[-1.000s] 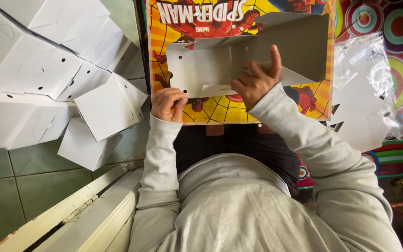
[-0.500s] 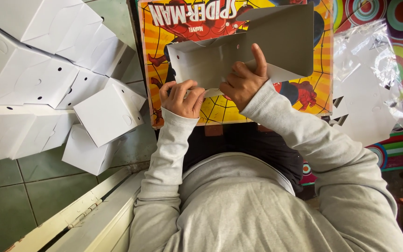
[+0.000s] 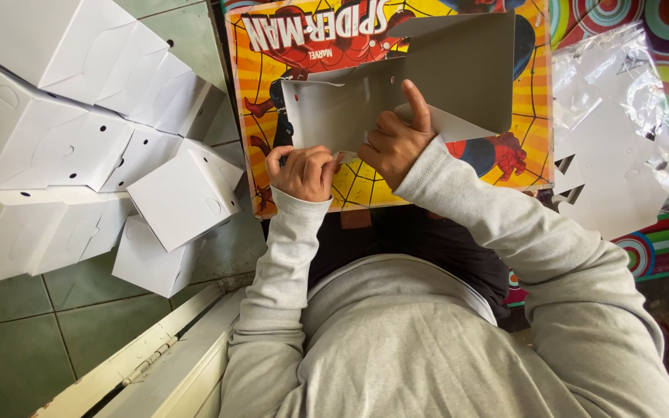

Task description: The person folds a flat cardboard piece into a small cube-shaped box by hand. They fold the side flaps, tuck the tabs into slots, and close the top flaps to complete the box.

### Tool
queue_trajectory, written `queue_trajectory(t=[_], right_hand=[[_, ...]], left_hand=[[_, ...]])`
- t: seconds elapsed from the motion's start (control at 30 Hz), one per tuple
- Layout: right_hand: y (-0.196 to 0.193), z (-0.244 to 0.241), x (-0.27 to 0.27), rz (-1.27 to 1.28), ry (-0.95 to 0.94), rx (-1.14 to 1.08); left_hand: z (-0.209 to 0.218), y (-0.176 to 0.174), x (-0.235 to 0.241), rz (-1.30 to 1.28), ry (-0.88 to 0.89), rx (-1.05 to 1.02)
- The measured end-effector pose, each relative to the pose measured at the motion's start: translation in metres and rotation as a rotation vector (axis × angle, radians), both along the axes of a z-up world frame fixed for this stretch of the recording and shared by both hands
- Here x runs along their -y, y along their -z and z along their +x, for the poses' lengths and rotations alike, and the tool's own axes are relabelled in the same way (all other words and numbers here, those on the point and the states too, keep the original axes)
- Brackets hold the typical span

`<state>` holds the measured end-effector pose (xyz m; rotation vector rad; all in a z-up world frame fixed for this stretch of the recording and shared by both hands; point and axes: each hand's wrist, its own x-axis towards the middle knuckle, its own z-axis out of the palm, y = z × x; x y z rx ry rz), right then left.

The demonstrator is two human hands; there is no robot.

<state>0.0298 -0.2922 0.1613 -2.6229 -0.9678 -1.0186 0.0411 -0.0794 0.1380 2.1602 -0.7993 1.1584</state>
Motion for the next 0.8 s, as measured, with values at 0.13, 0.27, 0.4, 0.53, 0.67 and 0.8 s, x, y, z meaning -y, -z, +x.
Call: queue_trajectory(t=[0.13, 0.27, 0.4, 0.53, 0.67, 0.8], right_hand=[[-0.009, -0.002, -0.005, -0.036, 0.023, 0.001], [-0.003, 0.000, -0.005, -0.016, 0.020, 0.016], [0.006, 0.004, -0.003, -0.011, 0.019, 0.023], [0.004, 0.004, -0.004, -0.020, 0.037, 0.018], [0.000, 0.004, -0.001, -0.004, 0.020, 0.013], [-0.002, 0.003, -0.002, -0.017, 0.013, 0.005]], left_hand=[[0.001, -0.015, 0.002, 0.041, 0.021, -0.017], [0.002, -0.027, 0.004, 0.079, 0.045, -0.002], [0.003, -0.039, 0.010, 0.069, 0.095, -0.008], [0.003, -0.011, 0.008, 0.167, 0.089, 0.009], [0.005, 0.019, 0.001, -0.069, 0.169, 0.005], [-0.001, 0.023, -0.017, -0.184, 0.162, -0.090]])
